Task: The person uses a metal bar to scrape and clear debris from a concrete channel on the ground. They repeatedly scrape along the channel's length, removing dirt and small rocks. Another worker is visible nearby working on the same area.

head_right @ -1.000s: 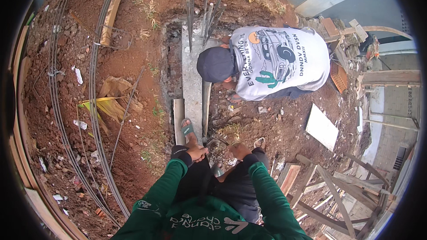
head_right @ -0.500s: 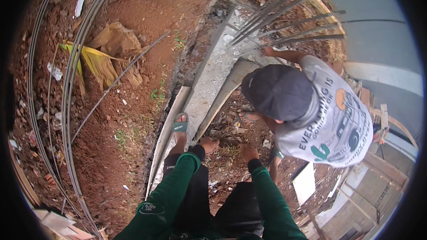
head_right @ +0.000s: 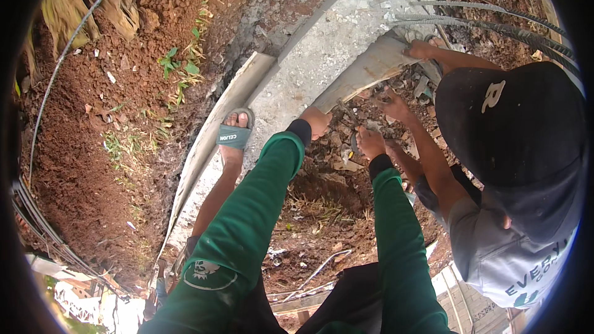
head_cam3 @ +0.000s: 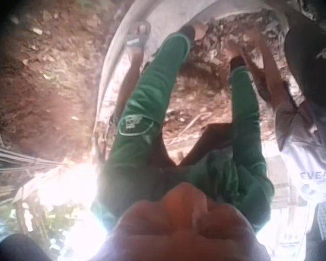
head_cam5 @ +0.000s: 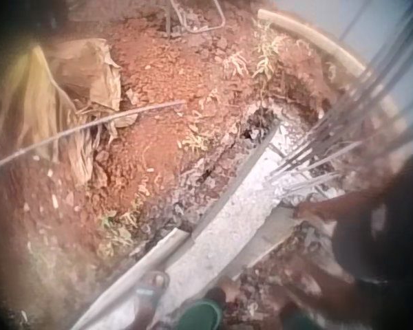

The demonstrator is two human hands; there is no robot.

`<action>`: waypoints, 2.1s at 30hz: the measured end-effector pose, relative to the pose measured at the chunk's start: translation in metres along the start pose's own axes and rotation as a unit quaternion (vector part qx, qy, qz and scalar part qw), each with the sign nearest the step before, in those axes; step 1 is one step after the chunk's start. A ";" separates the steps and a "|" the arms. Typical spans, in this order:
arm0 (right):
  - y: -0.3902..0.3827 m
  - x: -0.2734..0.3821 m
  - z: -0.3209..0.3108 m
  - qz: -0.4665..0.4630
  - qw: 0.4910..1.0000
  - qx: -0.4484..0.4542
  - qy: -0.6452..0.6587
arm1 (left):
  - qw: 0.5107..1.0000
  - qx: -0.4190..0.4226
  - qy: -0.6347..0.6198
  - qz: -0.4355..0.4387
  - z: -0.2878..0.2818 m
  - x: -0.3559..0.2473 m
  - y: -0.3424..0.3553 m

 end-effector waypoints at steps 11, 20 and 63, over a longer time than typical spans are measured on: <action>-0.030 0.054 0.060 -0.018 0.999 0.042 -0.024 | 0.796 0.150 -0.566 -0.154 0.035 -0.019 -0.075; -0.077 0.134 0.169 0.086 0.989 0.032 -0.117 | 0.662 0.182 -0.725 -0.046 0.039 -0.023 -0.014; -0.295 0.089 0.218 -0.066 0.968 -0.182 -0.161 | 0.808 0.255 -0.530 0.033 0.144 0.005 -0.226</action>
Point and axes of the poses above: each hand's wrist, its own y-axis towards the middle knuckle, its own z-axis out of the palm, x = y × z, the point moved 10 cm from there along y, towards the middle knuckle, and after that the axes turned 13 degrees about -z, right-handed, at the moved point
